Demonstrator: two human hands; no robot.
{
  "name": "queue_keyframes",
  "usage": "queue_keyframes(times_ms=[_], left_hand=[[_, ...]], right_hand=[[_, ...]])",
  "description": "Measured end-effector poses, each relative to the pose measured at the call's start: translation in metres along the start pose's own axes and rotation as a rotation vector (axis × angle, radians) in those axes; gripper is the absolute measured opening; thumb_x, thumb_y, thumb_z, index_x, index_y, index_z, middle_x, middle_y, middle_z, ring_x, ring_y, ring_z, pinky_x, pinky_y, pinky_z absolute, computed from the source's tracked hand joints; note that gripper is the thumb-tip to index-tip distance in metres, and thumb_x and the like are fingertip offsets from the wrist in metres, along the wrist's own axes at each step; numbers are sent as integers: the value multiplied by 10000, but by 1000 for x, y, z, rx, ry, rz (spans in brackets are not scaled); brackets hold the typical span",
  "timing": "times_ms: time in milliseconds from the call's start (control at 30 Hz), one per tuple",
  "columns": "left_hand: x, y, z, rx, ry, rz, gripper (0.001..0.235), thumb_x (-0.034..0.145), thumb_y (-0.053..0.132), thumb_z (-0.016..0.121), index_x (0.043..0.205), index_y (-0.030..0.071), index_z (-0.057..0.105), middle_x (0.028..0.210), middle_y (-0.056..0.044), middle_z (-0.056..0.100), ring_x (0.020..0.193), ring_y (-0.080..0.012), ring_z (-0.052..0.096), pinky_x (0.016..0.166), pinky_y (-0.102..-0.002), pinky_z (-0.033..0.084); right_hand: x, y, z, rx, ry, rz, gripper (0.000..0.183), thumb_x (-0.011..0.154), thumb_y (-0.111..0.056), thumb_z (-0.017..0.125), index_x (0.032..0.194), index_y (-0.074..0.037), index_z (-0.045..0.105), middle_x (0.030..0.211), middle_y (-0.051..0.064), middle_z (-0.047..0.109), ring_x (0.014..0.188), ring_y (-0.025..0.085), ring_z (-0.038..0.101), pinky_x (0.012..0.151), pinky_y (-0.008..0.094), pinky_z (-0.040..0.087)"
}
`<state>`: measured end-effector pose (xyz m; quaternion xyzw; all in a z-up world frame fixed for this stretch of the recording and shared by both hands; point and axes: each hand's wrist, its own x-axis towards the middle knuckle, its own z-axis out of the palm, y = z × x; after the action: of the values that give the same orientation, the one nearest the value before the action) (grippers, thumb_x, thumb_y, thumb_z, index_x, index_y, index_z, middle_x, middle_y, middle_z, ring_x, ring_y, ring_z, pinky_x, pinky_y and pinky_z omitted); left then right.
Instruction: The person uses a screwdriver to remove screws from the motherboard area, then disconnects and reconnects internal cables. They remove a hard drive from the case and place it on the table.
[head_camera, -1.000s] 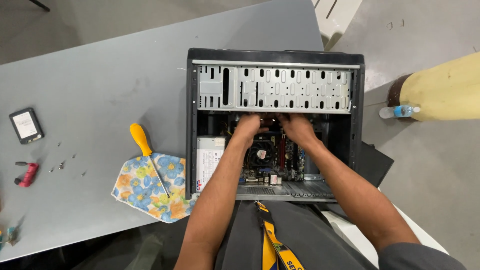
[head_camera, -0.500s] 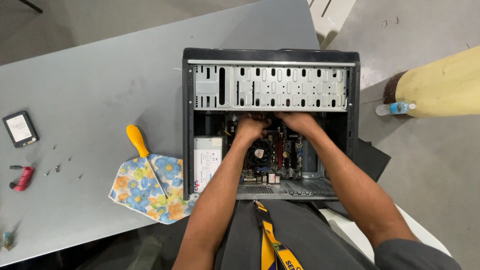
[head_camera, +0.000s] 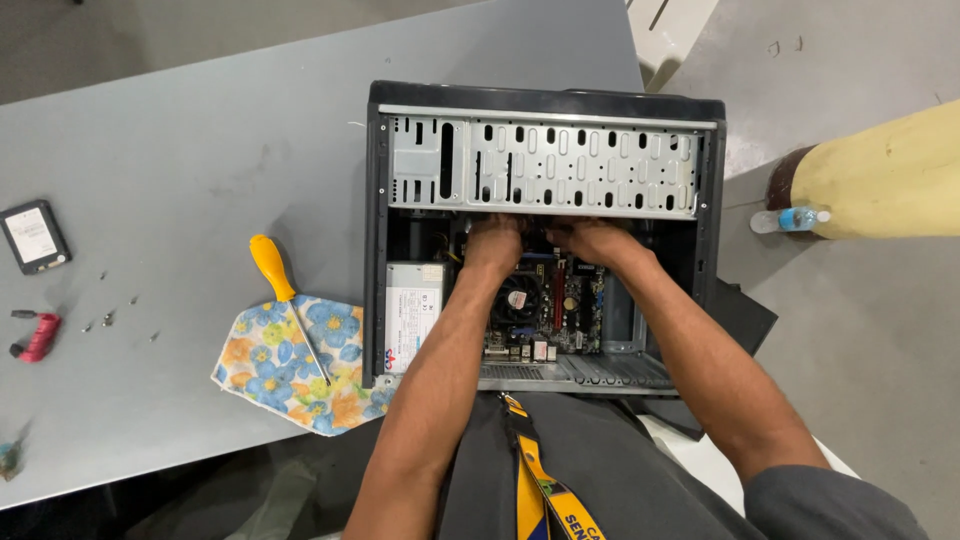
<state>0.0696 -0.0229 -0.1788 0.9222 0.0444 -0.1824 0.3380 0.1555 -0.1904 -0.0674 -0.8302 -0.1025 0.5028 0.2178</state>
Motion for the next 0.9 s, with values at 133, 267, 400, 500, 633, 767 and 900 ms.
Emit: queue_keyframes(times_ms=[133,267,400,500,633,767,900], left_hand=[[11,-10,12,69,64,122,275,895,72,509,986,34,766,840,-242,717,842,-462,745,686,-554,616],[17,-12,14,133,59,194,269,883,65,528,960,78,786,817,-212,714,818,-445,753,672,-546,614],[14,-9,3,122,-34,196,250,855,60,571,985,82,783,851,-212,724,862,-449,752,714,-576,615],[13,-2,-5,135,-58,178,225,852,47,578,947,49,782,824,-225,714,852,-445,752,700,-559,616],[11,3,-15,55,-103,134,238,846,25,591,997,13,775,883,-256,731,902,-484,739,754,-602,604],[9,15,-31,30,-146,118,193,858,12,607,966,-26,763,839,-247,733,859,-458,744,703,-593,606],[14,16,-32,55,-128,134,190,855,20,611,960,-18,764,833,-238,733,851,-451,744,700,-590,604]], right_hand=[[-9,-3,0,-351,176,-18,641,1005,-622,472,1463,-188,584,1309,124,709,1255,277,653,1096,419,486],[1,26,15,-513,385,-201,601,1016,-596,505,1457,-198,592,1270,189,709,1222,325,671,1070,447,502],[4,28,10,-579,265,-186,591,1007,-560,481,1513,-258,522,1396,184,635,1341,307,589,1132,427,445],[-1,15,5,-407,149,-62,611,1035,-653,386,1526,-303,479,1450,148,579,1383,321,539,1114,490,417],[-13,-3,-7,-417,68,-38,620,1035,-622,388,1540,-269,456,1494,177,552,1423,351,496,1162,508,380],[13,15,-2,-505,61,-20,652,1041,-675,348,1519,-246,456,1520,178,526,1430,333,490,1173,502,381],[-17,-21,-10,-422,-33,48,704,1000,-685,311,1562,-269,396,1641,197,359,1482,383,408,1211,551,318]])
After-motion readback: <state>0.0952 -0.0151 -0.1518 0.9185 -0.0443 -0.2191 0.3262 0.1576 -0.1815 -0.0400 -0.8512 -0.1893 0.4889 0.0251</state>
